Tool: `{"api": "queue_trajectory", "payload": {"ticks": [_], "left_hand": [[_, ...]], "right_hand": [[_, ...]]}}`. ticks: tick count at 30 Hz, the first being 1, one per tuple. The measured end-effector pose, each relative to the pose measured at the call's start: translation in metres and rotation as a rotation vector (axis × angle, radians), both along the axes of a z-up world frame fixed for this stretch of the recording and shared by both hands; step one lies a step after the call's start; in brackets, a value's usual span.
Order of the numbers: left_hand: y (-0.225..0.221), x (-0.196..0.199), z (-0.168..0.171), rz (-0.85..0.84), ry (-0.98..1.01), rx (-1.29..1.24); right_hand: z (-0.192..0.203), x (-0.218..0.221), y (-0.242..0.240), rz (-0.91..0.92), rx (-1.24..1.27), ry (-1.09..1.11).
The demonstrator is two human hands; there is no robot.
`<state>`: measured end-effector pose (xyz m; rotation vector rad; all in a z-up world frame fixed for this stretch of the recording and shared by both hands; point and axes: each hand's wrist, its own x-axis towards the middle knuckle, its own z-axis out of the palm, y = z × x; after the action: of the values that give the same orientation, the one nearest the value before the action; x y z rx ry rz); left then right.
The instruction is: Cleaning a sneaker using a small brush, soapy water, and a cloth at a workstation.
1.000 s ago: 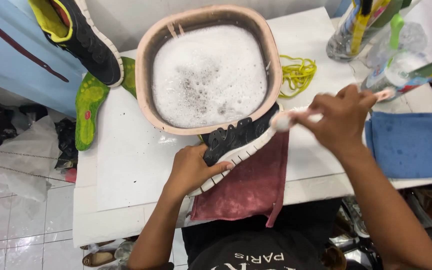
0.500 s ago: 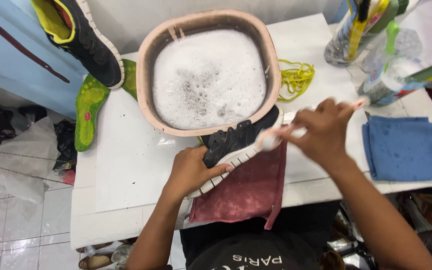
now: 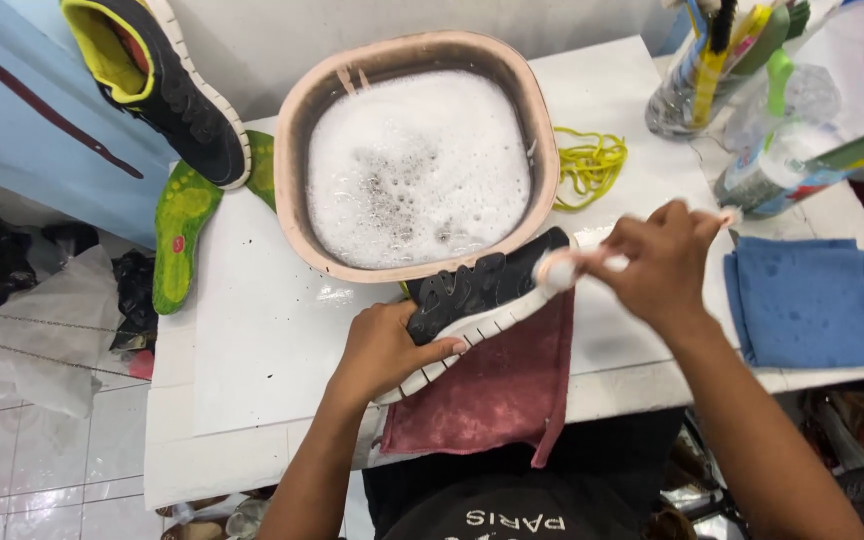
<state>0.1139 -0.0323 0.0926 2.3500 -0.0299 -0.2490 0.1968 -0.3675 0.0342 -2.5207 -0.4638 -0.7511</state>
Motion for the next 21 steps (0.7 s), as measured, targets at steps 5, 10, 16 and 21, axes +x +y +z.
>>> {"api": "queue_trajectory", "payload": {"ticks": [5,10,16,21], "left_hand": [[0.000,-0.001,-0.003,0.007,0.017,-0.009],[-0.002,0.001,-0.002,0.013,0.008,-0.015],[0.001,-0.007,-0.008,-0.011,0.060,0.065],[0.002,-0.004,-0.003,-0.006,0.189,0.115]], "right_hand": [[0.005,-0.008,0.004,-0.014,0.034,0.088],[-0.013,0.004,-0.014,-0.116,-0.051,0.037],[-0.008,-0.001,-0.024,-0.108,-0.146,-0.060],[0.025,-0.034,0.035,0.119,-0.175,-0.174]]}}
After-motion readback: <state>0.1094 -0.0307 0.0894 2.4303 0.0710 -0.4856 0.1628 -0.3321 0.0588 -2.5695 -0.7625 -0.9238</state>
